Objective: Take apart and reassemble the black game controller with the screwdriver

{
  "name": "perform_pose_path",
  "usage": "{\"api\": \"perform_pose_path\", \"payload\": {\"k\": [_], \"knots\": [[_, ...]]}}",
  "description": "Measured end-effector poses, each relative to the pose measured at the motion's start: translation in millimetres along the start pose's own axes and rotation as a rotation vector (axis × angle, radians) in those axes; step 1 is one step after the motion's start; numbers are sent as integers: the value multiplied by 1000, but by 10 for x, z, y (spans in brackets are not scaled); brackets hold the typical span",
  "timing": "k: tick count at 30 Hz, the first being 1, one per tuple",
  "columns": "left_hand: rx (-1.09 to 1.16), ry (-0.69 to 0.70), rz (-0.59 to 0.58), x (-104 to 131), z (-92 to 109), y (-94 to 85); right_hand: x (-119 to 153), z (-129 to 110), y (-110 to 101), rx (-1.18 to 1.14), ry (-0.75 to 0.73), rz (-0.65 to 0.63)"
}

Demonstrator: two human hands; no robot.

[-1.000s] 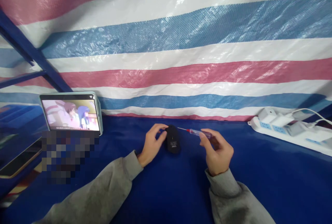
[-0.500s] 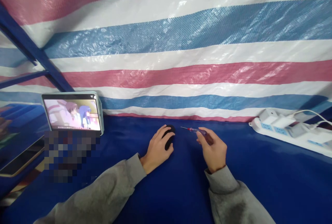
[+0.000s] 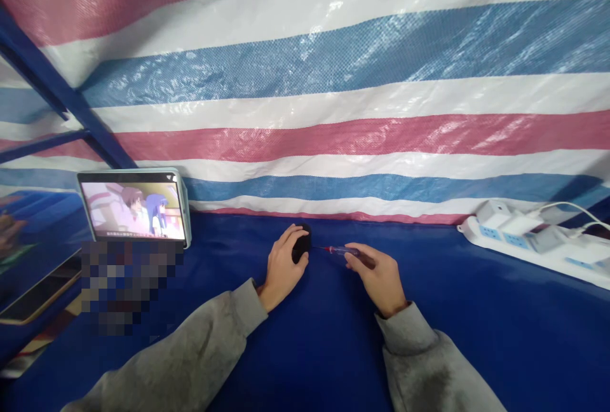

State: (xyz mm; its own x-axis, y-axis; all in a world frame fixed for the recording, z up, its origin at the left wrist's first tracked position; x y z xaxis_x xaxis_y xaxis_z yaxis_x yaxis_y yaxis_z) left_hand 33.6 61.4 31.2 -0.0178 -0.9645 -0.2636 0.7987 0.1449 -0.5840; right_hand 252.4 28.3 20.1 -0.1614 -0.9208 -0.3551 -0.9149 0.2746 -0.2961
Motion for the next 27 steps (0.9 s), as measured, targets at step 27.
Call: {"api": "perform_pose_path", "payload": {"k": [27], "knots": [[219,-132,42,-97,-164,-63,18,-81,20,-21,-55,20]]}}
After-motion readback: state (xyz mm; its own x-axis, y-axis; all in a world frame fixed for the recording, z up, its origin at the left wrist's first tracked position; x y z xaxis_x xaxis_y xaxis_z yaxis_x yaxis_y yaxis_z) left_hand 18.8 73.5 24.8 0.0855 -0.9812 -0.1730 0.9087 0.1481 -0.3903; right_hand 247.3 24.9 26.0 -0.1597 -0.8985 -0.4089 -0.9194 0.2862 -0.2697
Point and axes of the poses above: each hand's wrist, its own x-axis away from the middle knuckle, its own y-axis out of the palm, z = x × y, the point moved 7 cm from there along -x, towards the middle knuckle, and after that the axes turned 14 degrees about -y, right-handed, at the moved point
